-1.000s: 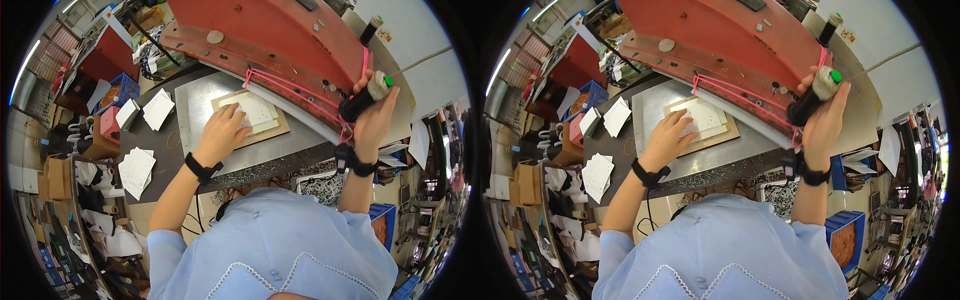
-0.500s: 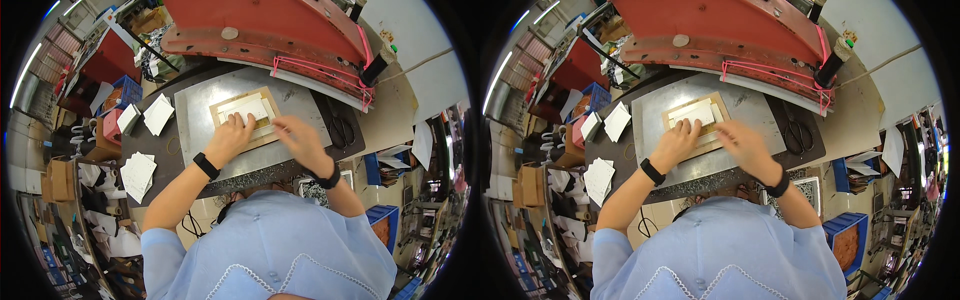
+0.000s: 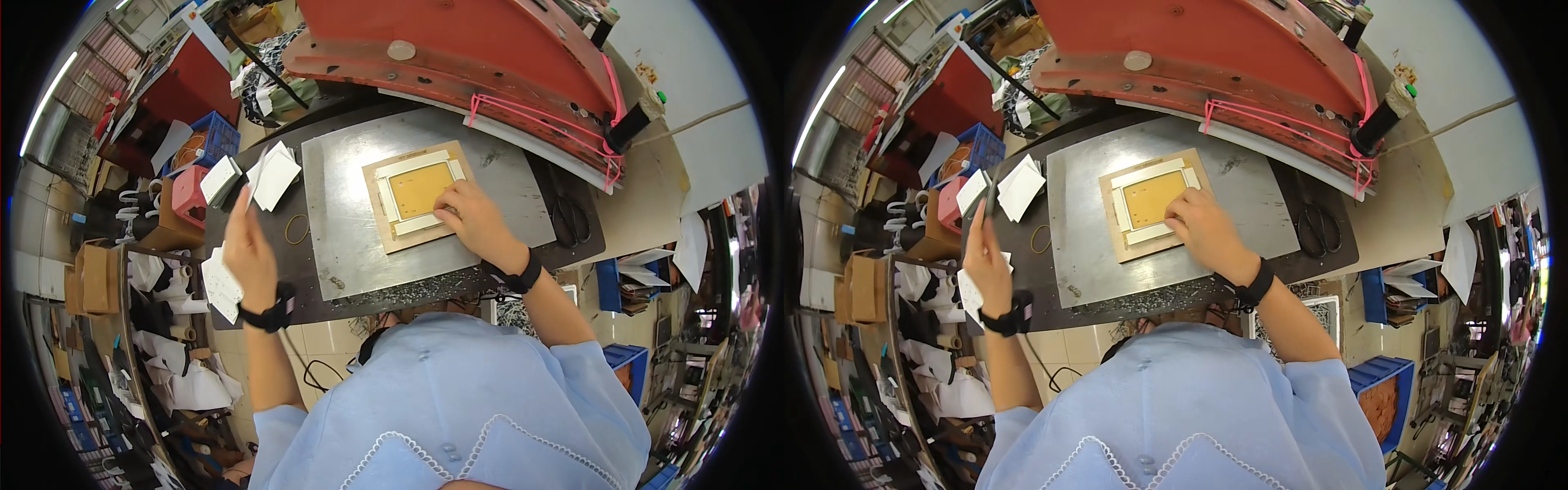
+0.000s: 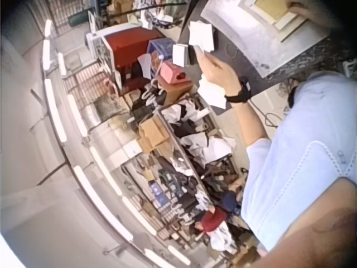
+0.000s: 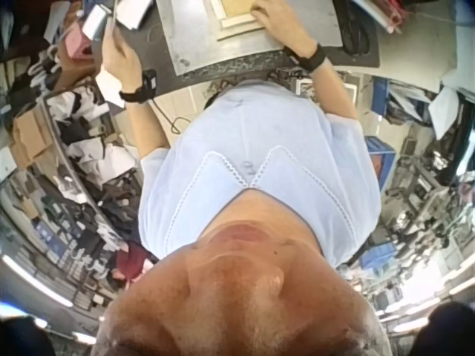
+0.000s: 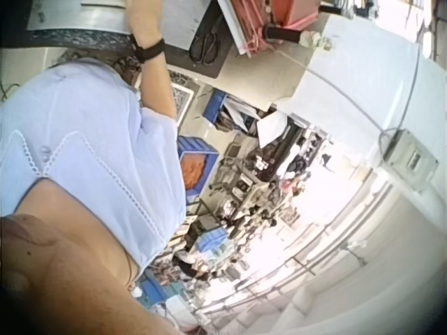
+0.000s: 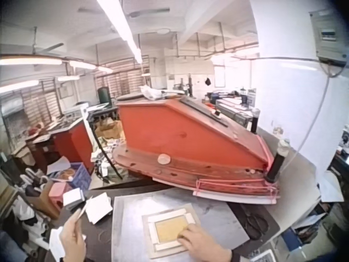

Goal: The person is using an industrial clicker press or similar swing-arm cutting machine to apply pressure to leather or paper materials aligned in a wooden frame.

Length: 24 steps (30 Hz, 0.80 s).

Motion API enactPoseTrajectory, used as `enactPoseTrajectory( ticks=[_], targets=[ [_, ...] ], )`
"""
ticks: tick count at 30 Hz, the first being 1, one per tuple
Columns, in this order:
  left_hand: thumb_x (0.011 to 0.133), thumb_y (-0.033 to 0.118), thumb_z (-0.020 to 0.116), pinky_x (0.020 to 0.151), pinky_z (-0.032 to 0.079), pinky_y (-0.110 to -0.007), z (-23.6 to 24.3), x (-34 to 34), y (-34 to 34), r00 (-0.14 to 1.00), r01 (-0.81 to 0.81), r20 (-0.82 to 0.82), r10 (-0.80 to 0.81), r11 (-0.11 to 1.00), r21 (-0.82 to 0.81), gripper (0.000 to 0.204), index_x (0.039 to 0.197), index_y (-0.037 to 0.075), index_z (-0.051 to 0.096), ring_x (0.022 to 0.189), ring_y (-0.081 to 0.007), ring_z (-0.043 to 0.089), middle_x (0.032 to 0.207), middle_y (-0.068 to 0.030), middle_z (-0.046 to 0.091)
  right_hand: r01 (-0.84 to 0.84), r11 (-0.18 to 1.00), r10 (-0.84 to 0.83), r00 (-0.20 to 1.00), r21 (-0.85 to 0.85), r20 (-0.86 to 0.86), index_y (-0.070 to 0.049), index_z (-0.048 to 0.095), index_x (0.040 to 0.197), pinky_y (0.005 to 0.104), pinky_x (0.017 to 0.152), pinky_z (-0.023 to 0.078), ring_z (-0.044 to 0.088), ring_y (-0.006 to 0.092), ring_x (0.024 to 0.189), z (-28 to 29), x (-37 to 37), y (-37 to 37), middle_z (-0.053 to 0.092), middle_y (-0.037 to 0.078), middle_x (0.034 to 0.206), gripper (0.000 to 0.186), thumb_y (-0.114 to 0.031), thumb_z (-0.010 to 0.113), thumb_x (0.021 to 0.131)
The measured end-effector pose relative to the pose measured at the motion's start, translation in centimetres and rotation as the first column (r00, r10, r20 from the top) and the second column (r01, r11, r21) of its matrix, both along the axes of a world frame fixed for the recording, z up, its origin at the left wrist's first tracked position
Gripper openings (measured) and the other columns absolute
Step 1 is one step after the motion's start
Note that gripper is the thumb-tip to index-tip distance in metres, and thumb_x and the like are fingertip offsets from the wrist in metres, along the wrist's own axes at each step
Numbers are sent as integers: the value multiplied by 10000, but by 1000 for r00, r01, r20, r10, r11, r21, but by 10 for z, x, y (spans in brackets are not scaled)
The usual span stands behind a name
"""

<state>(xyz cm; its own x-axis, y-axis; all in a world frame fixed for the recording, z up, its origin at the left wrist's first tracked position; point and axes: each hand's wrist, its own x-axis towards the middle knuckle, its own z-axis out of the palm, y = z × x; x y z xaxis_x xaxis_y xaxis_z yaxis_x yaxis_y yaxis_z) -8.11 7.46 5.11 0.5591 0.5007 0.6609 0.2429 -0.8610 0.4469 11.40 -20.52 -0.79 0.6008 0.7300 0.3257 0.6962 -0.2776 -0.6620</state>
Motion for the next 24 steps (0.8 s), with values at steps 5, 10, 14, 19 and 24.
enactPoseTrajectory(
  ticks=[5, 10, 14, 19, 24],
  targets=[
    [918, 179, 630, 988, 437, -454, -42, -107, 62, 751, -273, -472, 461, 868, 414, 457, 1340, 25, 540, 1181, -396, 558, 1279, -220, 594, -81, 996, 76, 985, 23, 155, -18, 581, 911, 378, 852, 451, 551, 332, 978, -2, 15, 15, 591, 137, 1031, 91, -96, 617, 884],
    [876, 228, 697, 1008, 431, -442, -41, -65, 51, 903, 29, -429, -9, 999, 41, 479, 1277, 6, 561, 1211, -398, 532, 1275, -223, 590, -15, 958, 65, 984, 286, -167, -1, 575, 940, 303, 853, 474, 589, 211, 1008, 43, 10, 37, 625, 95, 1021, 122, -122, 590, 944],
    [869, 256, 709, 993, 448, -429, -64, -8, 75, 903, 101, -425, -68, 993, 55, 439, 1228, 40, 581, 1195, -378, 547, 1259, -203, 607, 72, 969, 36, 906, 236, -422, 31, 633, 1012, 257, 763, 492, 641, 129, 837, 83, -5, 15, 678, 74, 852, 163, -115, 621, 939],
    [839, 228, 727, 827, 511, -439, -79, 28, 102, 871, 69, -491, -30, 996, 63, 369, 1126, 44, 587, 1028, -363, 627, 1115, -167, 659, 190, 977, -140, 911, 94, -389, 52, 703, 1011, 234, 711, 507, 655, 112, 752, 94, -20, -80, 698, 76, 797, 158, -50, 615, 928],
    [929, 183, 603, 673, 511, -484, -83, 36, 118, 863, 94, -504, -18, 988, 125, 216, 1106, 61, 612, 780, -382, 667, 860, -179, 690, 411, 878, -479, 731, -247, -485, 64, 699, 998, 256, 728, 499, 661, 141, 771, 91, -45, -201, 707, 89, 822, 191, -91, 637, 905]
  ],
)
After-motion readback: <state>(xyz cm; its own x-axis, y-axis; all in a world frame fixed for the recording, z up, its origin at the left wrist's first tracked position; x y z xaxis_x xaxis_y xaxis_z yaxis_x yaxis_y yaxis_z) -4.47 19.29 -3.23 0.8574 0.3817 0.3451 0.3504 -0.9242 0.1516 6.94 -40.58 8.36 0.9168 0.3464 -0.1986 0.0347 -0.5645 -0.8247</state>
